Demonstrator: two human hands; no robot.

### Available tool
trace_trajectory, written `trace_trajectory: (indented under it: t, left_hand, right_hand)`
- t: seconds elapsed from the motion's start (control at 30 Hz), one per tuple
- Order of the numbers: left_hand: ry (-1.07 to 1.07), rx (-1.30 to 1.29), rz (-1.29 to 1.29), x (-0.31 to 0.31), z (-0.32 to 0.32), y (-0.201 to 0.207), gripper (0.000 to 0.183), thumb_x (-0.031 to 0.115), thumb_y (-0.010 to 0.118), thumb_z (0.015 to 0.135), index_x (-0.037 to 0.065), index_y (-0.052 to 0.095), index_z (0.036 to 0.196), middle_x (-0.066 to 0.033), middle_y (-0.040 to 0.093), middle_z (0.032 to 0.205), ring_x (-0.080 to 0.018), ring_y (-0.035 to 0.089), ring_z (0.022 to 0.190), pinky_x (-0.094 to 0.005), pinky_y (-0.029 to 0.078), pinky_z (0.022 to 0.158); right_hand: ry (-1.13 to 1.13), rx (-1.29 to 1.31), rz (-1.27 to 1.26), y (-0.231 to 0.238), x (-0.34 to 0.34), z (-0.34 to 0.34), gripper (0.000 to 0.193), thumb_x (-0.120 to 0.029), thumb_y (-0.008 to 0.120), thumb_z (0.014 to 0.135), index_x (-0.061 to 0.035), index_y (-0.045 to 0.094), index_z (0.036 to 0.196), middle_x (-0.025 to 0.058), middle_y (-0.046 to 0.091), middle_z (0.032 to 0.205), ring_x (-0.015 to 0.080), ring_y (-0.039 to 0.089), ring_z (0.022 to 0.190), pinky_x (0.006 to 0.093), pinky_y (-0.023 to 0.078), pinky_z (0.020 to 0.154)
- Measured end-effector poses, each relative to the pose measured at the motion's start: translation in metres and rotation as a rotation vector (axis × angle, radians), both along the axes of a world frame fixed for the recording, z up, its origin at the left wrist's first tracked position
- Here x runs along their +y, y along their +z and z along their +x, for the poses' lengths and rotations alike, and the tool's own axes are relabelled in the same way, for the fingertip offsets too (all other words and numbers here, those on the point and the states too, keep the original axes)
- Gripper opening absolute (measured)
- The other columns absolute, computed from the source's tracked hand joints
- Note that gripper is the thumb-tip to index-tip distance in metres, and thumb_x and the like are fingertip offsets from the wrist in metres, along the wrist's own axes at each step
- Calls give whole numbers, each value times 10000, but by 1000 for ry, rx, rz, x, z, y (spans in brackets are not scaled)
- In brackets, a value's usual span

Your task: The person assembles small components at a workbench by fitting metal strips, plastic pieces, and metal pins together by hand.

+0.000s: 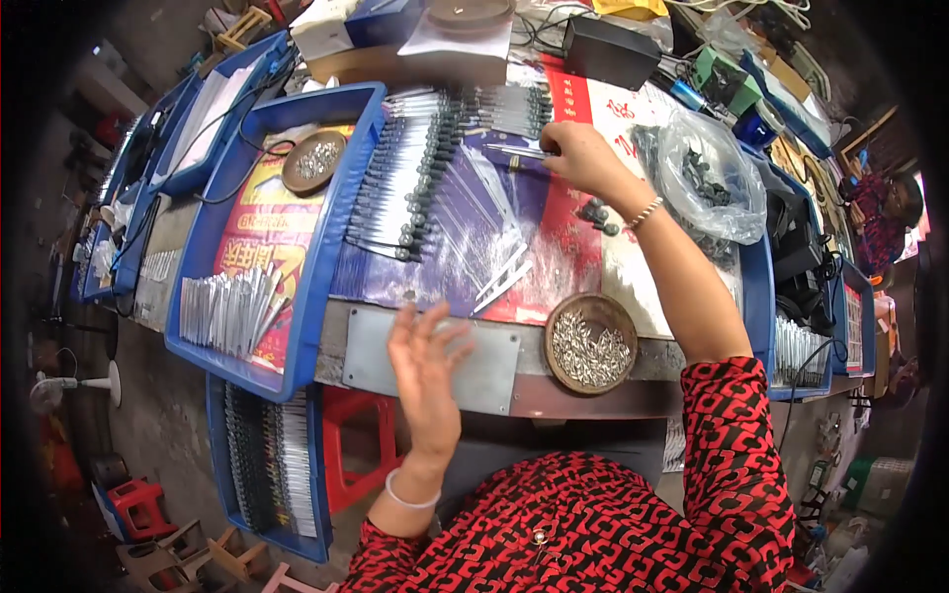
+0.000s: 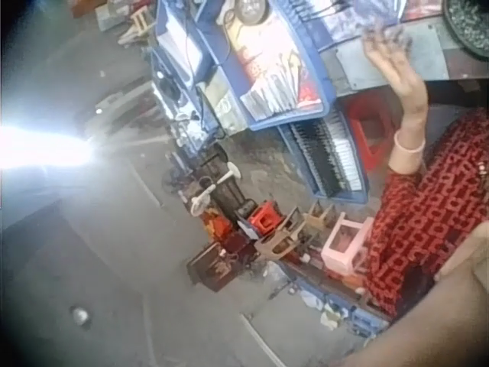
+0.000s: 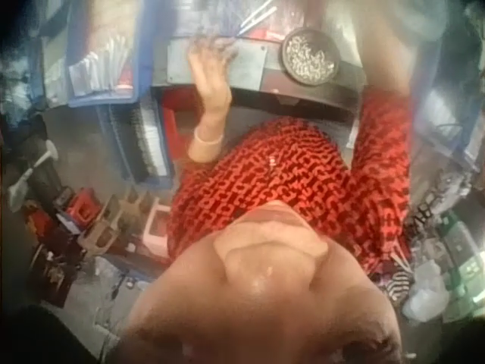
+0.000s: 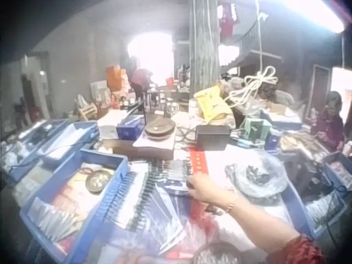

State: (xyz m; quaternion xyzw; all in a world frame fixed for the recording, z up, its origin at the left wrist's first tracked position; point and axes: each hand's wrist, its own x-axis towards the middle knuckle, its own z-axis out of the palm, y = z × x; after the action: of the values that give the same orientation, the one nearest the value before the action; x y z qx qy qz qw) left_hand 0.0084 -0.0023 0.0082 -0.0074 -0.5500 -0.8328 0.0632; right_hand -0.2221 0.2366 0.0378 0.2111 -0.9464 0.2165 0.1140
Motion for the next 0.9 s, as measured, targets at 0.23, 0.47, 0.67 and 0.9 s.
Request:
trace_trajectory:
  t: [0.23,0.47,0.67,0.9]
  left_hand:
    - [34,212,-189,7,7,-15,464,73,461,926,25,239,1331,-178,464,1193,-197,573,924,-322,512,779]
    - [9,162,-181,7,6,-14,428,9,456,907,7,277,1295,-167,497,1167,-186,584,906,-309,507,769]
    - [-1,128,-210,7,6,-12,314,7,450,907,-25,381,1212,-143,532,1119,-173,582,905,-304,504,780]
    - [-57,18,-262,1,-1,-3,225,7,456,906,-19,484,1127,-100,546,1099,-156,559,955,-289,482,814]
  right_hand:
    - [-65,6,40,-26,-18,-41,103,-61,603,675,12,589,747,207,609,784,379,588,809,444,466,734]
    - [-135,49,-56,-29,-14,-38,160,-88,579,738,0,572,872,193,568,899,355,558,899,420,450,795]
    - [69,-103,-50,-11,35,20,244,-162,615,817,-18,595,1013,156,592,949,288,580,924,341,454,826]
    - [106,-63,-56,-31,33,94,214,-144,635,790,-21,589,959,127,548,1043,286,525,998,352,427,873]
